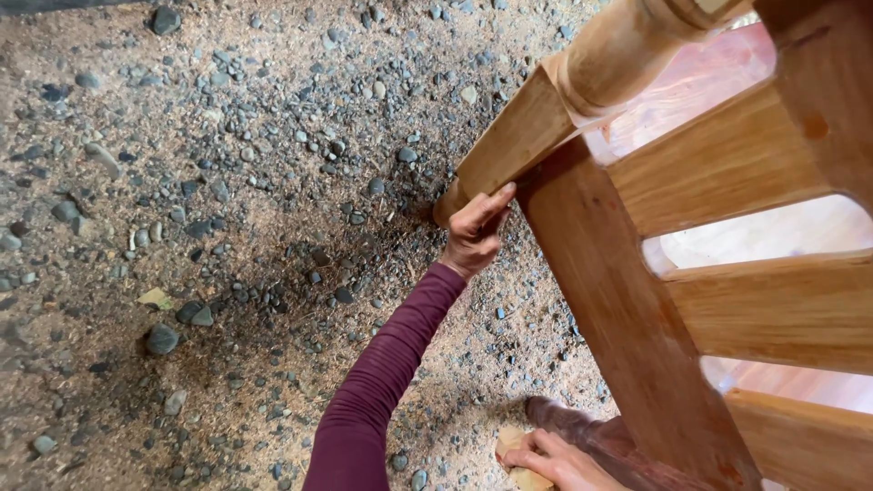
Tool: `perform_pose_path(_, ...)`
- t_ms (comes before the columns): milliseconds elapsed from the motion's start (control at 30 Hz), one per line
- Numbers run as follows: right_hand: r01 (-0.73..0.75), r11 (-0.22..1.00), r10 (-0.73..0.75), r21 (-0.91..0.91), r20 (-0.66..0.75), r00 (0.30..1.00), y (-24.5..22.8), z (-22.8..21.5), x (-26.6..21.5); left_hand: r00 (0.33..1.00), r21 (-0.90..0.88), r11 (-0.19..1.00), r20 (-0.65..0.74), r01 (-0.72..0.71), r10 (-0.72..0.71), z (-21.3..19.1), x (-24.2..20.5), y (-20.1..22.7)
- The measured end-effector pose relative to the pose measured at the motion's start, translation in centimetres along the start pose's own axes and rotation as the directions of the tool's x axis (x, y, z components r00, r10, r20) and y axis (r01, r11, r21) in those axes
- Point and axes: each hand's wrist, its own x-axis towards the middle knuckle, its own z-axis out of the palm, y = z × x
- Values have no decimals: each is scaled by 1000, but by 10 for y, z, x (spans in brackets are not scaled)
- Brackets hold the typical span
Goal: The person applies wood filler to gaps and holes in a wooden chair using a putty knife and a wooden spatula.
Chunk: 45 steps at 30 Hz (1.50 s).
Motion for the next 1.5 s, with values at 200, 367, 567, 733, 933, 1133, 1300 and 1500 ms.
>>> perform_pose_path(200,29,999,-29,-12,28,999,-9,2,8,995,122,991,85,47,-57,-27,-11,10)
perform_pose_path(367,-59,998,59,2,23,998,-35,-7,6,996,290,957,74,32,-56,-37,-7,72)
perform_pose_path(567,-95,995,94,8,34,995,-22,-1,1,999,510,860,45,-14,-10,-31,13,92)
perform_pose_path(733,-41,999,41,25,16,999,-14,-1,4,996,526,850,83,-10,-40,-27,18,85)
perform_pose_path(933,27,999,-28,22,21,999,-13,-7,2,991,576,815,130,-55,-25,-36,17,89)
perform_pose_path(1133,-30,1000,30,0,55,998,-50,-21,5,970,674,739,175,9,-171,-51,4,72)
perform_pose_path(1300,-25,1000,24,13,30,999,-47,-11,4,978,649,760,173,-24,-117,-54,0,96)
perform_pose_path(1500,-25,999,24,33,38,999,-56,-17,2,988,620,781,152,-69,-34,-45,23,107)
